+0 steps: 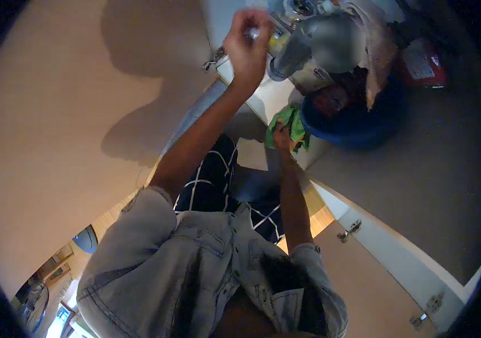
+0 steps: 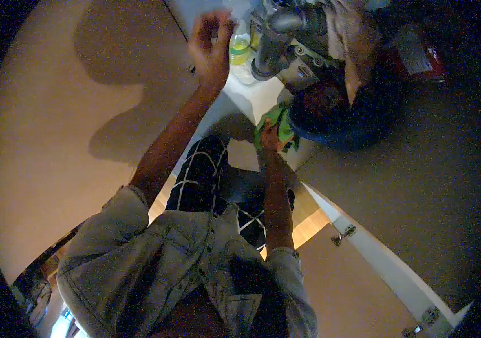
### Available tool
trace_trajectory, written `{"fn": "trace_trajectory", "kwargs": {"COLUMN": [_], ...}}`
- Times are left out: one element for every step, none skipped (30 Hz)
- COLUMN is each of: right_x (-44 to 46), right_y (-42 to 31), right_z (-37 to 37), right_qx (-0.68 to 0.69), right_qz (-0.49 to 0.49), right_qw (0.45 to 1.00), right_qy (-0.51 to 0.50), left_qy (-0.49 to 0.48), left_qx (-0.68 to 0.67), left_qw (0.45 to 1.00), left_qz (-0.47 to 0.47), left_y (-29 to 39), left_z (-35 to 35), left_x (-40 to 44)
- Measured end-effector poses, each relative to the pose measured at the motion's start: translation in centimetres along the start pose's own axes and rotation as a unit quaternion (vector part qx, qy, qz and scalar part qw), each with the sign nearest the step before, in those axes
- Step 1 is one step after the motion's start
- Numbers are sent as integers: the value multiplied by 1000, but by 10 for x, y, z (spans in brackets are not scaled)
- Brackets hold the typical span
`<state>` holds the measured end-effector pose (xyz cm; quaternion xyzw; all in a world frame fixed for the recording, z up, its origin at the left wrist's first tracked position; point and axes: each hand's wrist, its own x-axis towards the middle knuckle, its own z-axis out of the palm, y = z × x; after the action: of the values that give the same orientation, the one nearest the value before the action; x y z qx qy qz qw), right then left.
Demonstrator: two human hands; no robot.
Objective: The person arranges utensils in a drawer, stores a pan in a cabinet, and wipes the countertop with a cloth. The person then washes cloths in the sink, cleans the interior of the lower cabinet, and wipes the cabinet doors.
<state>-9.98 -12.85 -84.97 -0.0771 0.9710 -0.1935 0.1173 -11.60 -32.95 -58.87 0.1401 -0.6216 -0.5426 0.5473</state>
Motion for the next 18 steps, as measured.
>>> {"fn": "trace_trajectory", "kwargs": {"right_x": [1, 7, 15, 24, 31, 37, 41, 41, 41, 42, 47, 45, 36, 26, 25, 29, 31, 33], "right_y": [-8, -5, -8, -11, -18, -28, -40, -42, -46, -40, -36, -36, -31, -27, -28, -33, -37, -43], "right_z": [6, 29, 31, 31, 30, 25, 17, 18, 17, 16, 17, 13, 6, -1, -4, -3, -1, 1], "right_qx": [-7, -108, -76, -41, -7, -8, -7, 6, 20, 46, 71, 99, 126, 154, 183, 142, 101, 59], "right_qz": [-43, -79, -98, -117, -136, -145, -154, -143, -131, -101, -71, -87, -101, -115, -128, -81, -35, 12], "right_qw": [997, 985, 987, 987, 986, 986, 986, 989, 991, 993, 992, 990, 986, 981, 975, 987, 994, 998], "right_qy": [68, 108, 103, 98, 92, 82, 72, 41, 10, -37, -83, -55, -29, -3, 24, 11, -3, -17], "left_qy": [7, 16, 31, 46, 26, 7, -17, -42, -9, -39, -68, -68, -70, -72, -67, -63, -60, -57], "left_qx": [11, 21, 27, 33, 63, 92, 99, 106, 166, 179, 188, 216, 244, 272, 226, 182, 138, 179], "left_qw": [999, 996, 984, 965, 943, 915, 902, 888, 904, 868, 826, 829, 829, 828, 837, 843, 847, 878], "left_qz": [-46, -90, -175, -257, -325, -392, -419, -445, -393, -462, -527, -512, -499, -485, -493, -502, -509, -441], "left_y": [-41, -81, -97, -110, -123, -139, -164, -187, -256, -227, -202, -224, -264, -289, -275, -244, -227, -251], "left_z": [-20, -36, -47, -55, -60, -61, -57, -54, -48, -46, -40, -42, -48, -51, -54, -61, -67, -76], "left_x": [-20, -38, -56, -74, -85, -97, -107, -117, -141, -122, -101, -102, -113, -117, -113, -113, -111, -128]}}
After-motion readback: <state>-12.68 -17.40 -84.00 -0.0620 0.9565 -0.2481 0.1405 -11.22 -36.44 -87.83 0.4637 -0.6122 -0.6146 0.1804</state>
